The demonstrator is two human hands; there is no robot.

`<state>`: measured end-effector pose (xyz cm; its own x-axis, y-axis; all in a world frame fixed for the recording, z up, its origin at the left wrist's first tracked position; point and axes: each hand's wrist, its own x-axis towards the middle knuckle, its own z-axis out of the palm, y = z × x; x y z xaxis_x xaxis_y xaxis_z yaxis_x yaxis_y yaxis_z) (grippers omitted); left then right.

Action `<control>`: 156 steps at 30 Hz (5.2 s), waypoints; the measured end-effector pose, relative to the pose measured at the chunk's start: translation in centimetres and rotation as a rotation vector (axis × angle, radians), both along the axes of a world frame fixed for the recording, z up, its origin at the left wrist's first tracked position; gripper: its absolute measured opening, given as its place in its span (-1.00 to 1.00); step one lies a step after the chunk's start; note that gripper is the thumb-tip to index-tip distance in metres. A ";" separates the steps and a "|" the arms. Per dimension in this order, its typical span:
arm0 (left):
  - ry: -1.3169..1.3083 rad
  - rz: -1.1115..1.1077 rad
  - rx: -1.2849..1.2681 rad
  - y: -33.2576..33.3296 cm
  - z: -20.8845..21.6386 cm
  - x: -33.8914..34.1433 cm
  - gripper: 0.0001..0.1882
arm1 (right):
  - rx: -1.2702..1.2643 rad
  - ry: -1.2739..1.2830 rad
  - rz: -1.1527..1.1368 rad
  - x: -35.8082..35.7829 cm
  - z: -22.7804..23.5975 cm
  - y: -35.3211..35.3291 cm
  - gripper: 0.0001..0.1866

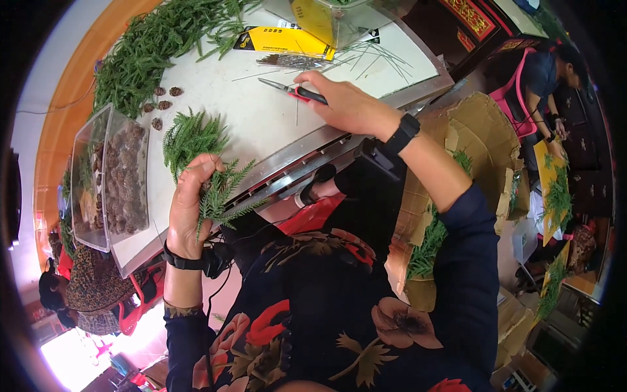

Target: Trimming green sprigs and attaching them to decorative bases like small pine cones.

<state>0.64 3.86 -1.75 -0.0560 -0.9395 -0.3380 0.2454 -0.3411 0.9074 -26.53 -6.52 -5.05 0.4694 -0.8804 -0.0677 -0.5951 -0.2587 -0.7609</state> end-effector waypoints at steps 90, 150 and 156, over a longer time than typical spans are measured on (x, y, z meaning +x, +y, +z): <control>0.161 -0.009 0.185 1.3 -0.3 0.9 -0.85 | -0.344 -0.113 0.508 3.4 1.2 3.7 -0.63; 0.286 -0.021 0.242 1.8 -1.3 1.6 -0.78 | -0.392 -0.129 0.476 4.1 0.0 4.0 -0.66; 0.548 -0.132 0.322 1.8 -2.1 2.1 -0.76 | -0.613 -0.209 0.515 4.7 0.5 3.2 -0.60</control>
